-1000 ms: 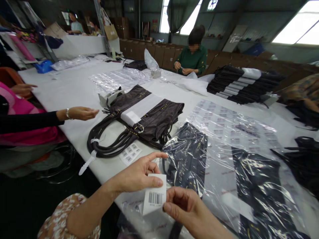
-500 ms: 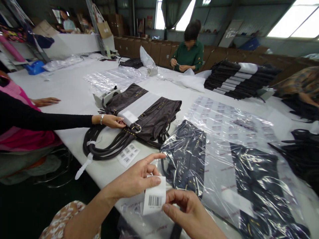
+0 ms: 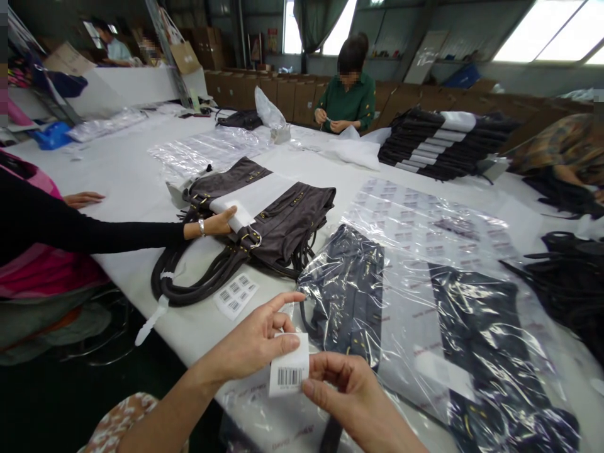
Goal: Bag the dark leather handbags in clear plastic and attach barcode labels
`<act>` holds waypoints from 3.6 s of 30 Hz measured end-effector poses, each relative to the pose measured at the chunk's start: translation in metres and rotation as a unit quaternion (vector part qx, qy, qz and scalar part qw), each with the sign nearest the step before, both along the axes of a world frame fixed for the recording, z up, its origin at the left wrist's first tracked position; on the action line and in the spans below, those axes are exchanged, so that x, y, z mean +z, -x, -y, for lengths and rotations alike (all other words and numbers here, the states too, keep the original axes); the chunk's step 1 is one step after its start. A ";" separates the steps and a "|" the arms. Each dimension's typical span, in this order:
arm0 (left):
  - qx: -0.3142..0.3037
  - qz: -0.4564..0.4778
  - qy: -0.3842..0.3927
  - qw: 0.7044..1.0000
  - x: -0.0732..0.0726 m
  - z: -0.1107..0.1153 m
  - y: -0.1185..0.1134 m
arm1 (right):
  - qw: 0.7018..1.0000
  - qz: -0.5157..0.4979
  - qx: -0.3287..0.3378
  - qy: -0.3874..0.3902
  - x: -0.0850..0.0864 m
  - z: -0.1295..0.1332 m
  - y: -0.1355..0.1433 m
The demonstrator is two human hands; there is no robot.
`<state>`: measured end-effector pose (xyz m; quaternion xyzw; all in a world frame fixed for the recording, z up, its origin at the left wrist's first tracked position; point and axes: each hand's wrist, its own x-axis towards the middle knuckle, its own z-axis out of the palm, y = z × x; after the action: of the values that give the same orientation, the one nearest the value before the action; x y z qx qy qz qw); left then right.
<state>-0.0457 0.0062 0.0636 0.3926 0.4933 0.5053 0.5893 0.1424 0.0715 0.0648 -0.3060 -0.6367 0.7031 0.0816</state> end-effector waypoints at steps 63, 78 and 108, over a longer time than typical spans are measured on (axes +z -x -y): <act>0.162 -0.106 0.061 0.979 -0.023 0.025 -0.038 | 0.981 -0.079 -0.175 0.011 -0.005 -0.004 0.007; 0.168 0.154 0.045 0.973 -0.027 0.020 -0.039 | 0.981 -0.078 -0.172 -0.035 -0.001 -0.011 0.008; 0.279 -0.313 -0.159 0.894 -0.022 0.044 -0.054 | 0.970 -0.084 -0.136 -0.185 0.008 0.011 -0.007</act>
<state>0.0085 -0.0375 0.0413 0.4652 0.6545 0.5714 0.1695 0.1495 0.0604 0.0723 -0.3096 -0.6986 0.5787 0.2849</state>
